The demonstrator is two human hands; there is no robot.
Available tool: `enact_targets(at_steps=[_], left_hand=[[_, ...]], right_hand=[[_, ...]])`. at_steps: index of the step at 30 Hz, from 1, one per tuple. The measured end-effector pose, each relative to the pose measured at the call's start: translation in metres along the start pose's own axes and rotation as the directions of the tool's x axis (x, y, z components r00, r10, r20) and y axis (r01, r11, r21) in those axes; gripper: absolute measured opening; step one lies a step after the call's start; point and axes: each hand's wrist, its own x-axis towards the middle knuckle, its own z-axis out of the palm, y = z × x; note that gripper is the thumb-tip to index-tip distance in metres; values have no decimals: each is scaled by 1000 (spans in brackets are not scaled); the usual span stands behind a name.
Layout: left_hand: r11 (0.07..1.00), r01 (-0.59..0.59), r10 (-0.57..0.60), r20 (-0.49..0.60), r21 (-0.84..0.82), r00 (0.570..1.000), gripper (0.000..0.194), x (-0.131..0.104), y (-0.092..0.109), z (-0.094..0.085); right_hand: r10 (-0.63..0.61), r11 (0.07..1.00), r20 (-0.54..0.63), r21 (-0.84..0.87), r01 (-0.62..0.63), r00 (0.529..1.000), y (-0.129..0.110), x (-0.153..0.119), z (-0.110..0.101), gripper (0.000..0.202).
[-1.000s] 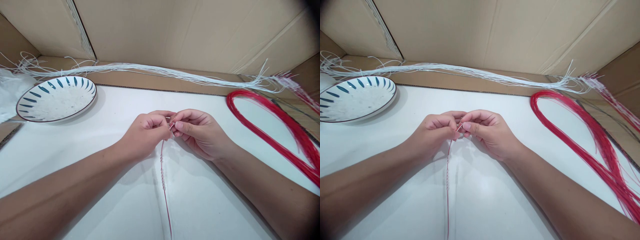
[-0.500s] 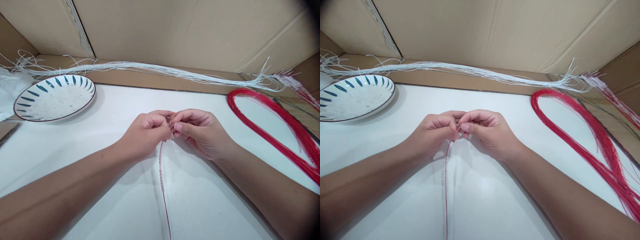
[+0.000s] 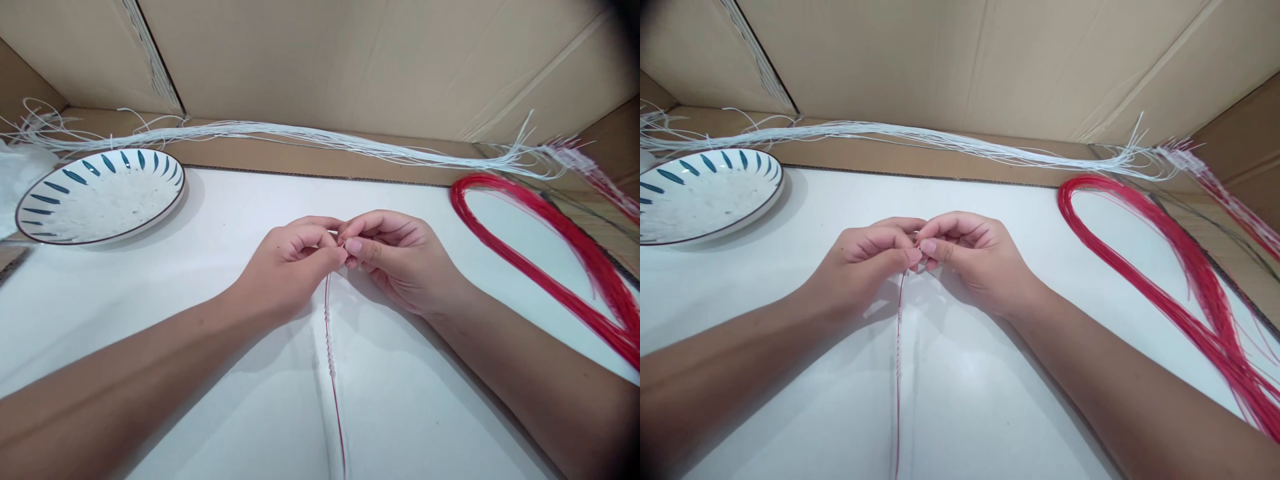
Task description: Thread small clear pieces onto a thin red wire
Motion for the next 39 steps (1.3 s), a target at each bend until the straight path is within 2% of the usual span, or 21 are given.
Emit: enact_targets(at_steps=[8,15,23,27,32,36,39], left_hand=[[997,-45,47,-40,55,998,20,-1,0,1],[991,-94,100,-55,99,993,17,-3,0,1],[992,-63,73,-90,110,993,20,-1,4,2],[989,-53,70,-120,138,990,19,-1,6,2],[984,-65,94,-176,164,980,13,-1,6,2],[987,-52,85,-216,152,973,9,0,5,1],[985,-41,83,-246,170,966,9,0,5,1]], right_hand=[[-12,999,-54,39,14,998,1,1,-1,24],[44,997,-52,63,-41,998,-1,2,-3,23],[-15,1000,10,18,14,1000,1,2,-4,19],[-84,995,-7,-59,83,996,3,2,-4,16],[-193,950,-87,-266,164,977,1,-1,-2,14],[-242,919,-148,-351,177,959,-1,-2,1,14],[-233,919,-179,-363,156,956,-1,-2,1,16]])
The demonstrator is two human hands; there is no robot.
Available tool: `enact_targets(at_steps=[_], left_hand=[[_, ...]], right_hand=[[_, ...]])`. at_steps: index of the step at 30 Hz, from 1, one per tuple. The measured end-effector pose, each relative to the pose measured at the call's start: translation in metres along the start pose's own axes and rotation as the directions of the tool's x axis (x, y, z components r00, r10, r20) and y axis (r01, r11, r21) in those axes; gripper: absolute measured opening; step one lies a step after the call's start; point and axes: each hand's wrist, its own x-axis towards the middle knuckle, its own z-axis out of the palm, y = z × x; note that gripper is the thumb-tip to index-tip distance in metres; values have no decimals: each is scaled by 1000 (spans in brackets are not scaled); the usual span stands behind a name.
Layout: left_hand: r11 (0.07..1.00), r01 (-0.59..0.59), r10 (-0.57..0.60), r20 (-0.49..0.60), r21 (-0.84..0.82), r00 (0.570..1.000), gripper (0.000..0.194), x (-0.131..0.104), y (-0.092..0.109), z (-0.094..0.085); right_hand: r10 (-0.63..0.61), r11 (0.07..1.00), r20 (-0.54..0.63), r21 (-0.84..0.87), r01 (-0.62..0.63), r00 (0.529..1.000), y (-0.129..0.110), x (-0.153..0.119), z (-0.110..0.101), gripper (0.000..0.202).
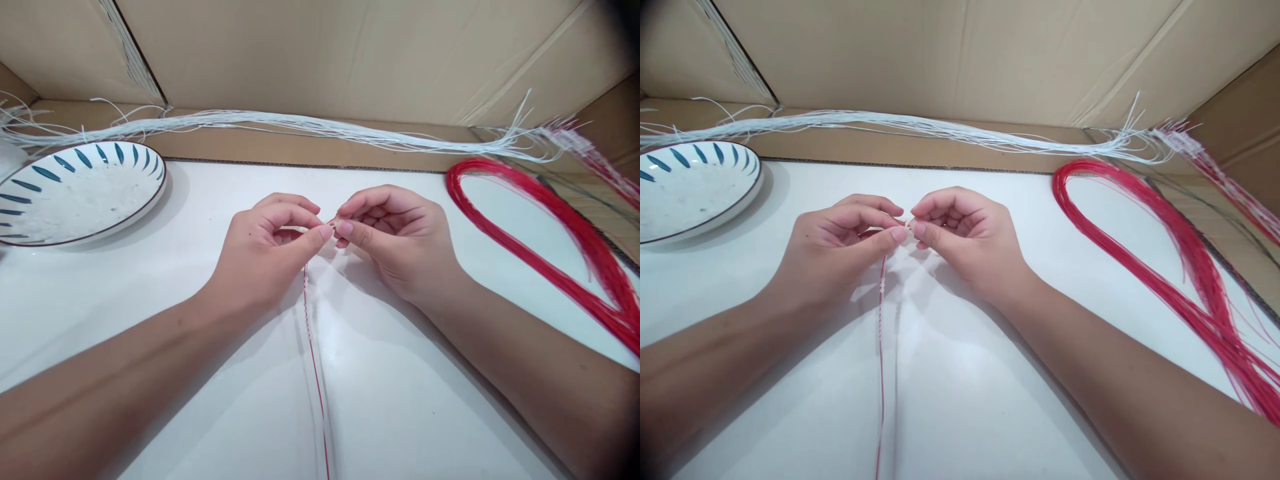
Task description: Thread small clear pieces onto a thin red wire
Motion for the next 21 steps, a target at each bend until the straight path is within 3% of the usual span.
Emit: enact_targets(at_steps=[7,14,21], left_hand=[[1000,6,-7,19,9,1000,13,-1,0,-1],[964,88,-74,64,-249,995,10,4,-9,-2],[987,68,-51,118,-146,992,11,2,-3,-1]], right_hand=[[32,998,24,57,-33,999,3,1,0,21],[26,998,32,60,-28,999,4,3,-5,22],[-23,1000,58,16,23,998,-2,2,1,21]])
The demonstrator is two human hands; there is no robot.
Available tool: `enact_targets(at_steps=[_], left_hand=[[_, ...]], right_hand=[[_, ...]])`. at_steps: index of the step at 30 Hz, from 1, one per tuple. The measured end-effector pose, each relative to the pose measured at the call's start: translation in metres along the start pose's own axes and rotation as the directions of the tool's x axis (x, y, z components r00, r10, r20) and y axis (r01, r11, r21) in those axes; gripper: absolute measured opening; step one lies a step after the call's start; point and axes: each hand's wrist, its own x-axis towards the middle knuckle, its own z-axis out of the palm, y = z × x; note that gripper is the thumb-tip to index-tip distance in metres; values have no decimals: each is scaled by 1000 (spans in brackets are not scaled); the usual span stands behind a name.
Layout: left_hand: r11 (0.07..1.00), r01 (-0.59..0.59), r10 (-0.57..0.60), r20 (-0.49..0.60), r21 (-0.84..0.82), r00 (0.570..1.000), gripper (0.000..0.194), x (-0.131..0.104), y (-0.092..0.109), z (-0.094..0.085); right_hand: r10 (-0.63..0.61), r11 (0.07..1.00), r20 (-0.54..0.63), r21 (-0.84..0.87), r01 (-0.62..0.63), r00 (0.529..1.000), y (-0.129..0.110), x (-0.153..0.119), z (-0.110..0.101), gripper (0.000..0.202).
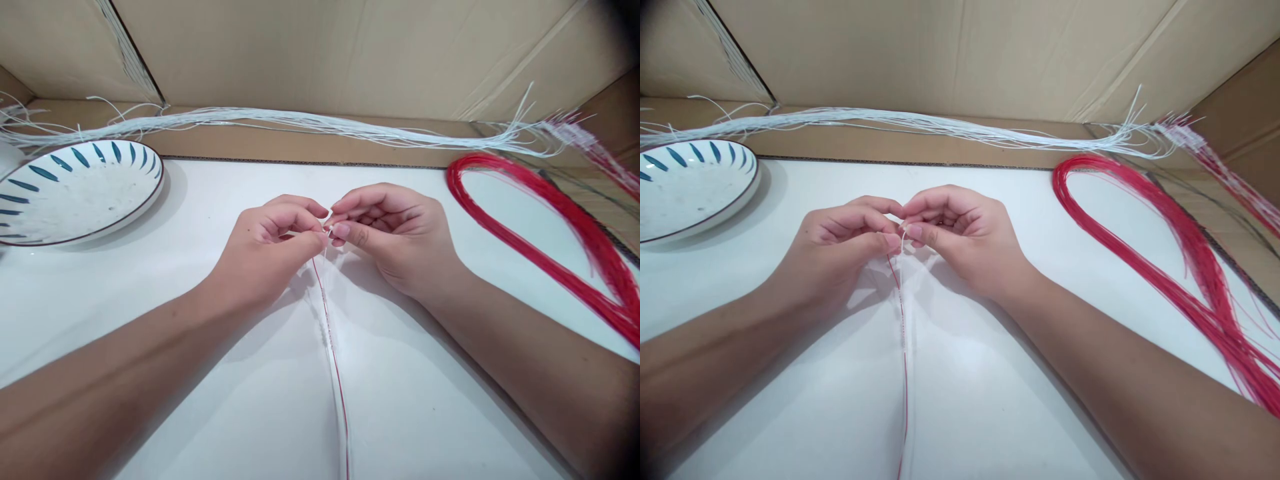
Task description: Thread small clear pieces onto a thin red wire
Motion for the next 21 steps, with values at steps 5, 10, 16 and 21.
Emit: enact_targets(at_steps=[5,10,16,21], left_hand=[[1000,3,-3,6,2,1000,11,-1,2,0],[1000,-7,7,1,9,1000,10,0,0,1],[1000,-7,7,-1,-1,1000,12,0,1,1],[1000,-17,16,2,24,1000,11,-1,1,2]], right_hand=[[-41,997,-8,-65,40,999,-1,-3,1,15],[-71,991,-16,-114,69,997,-3,-5,1,13],[-88,989,-10,-119,86,996,-3,-5,1,14],[-79,989,-17,-127,76,997,-3,-5,2,13]])
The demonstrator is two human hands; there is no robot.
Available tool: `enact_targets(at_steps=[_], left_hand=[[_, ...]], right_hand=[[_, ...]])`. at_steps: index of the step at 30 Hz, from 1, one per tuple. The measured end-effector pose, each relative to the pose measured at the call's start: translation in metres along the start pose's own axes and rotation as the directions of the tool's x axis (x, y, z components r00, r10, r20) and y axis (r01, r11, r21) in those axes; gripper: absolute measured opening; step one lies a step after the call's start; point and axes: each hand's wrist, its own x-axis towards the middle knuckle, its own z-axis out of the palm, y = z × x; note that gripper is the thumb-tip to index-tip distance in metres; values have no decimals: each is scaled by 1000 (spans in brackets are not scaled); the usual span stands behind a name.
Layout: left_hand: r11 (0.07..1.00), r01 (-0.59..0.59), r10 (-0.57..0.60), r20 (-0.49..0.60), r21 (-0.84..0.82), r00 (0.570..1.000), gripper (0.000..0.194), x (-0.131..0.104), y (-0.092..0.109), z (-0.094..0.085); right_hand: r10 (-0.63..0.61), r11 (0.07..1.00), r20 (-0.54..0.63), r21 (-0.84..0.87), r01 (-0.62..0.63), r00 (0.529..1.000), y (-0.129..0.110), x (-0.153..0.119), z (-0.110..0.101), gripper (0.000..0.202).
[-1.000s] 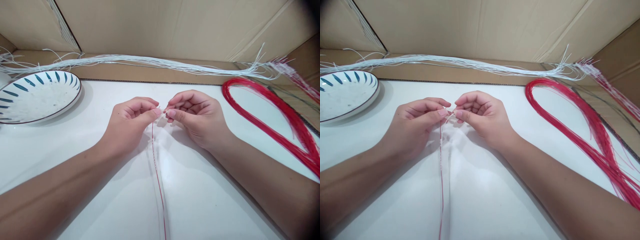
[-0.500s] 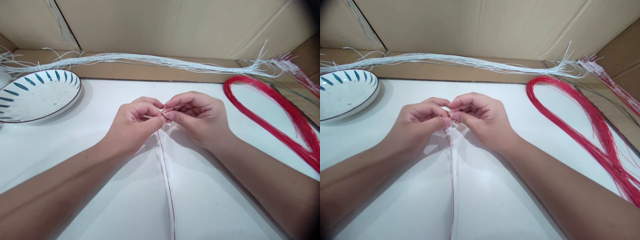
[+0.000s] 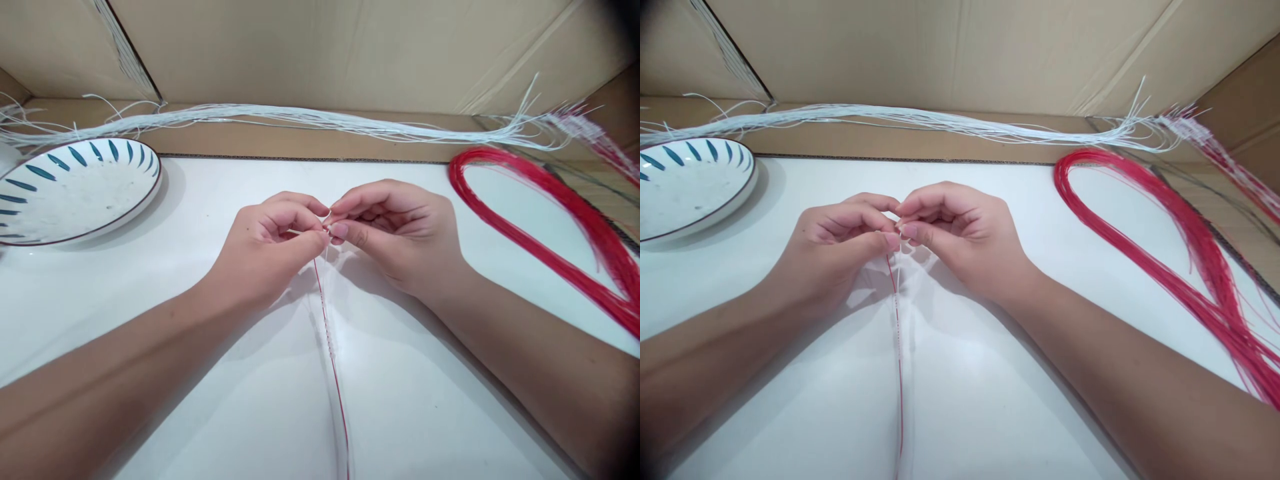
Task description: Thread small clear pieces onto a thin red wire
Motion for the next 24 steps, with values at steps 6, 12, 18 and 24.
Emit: enact_targets(at_steps=[6,12,18,24], left_hand=[[1000,9,-9,-9,12,1000,11,0,1,0],[997,7,-5,-16,78,1000,14,-2,3,-1],[999,17,-18,8,42,1000,14,-1,1,-2],[993,36,-46,82,117,996,14,-3,1,-2]], right_hand=[[-14,999,-13,-34,14,1000,-1,-2,0,12],[-72,991,50,-110,77,996,-2,-4,-3,16],[6,999,-39,48,-4,999,2,1,-2,19],[91,984,-91,159,-75,992,11,6,-1,18]])
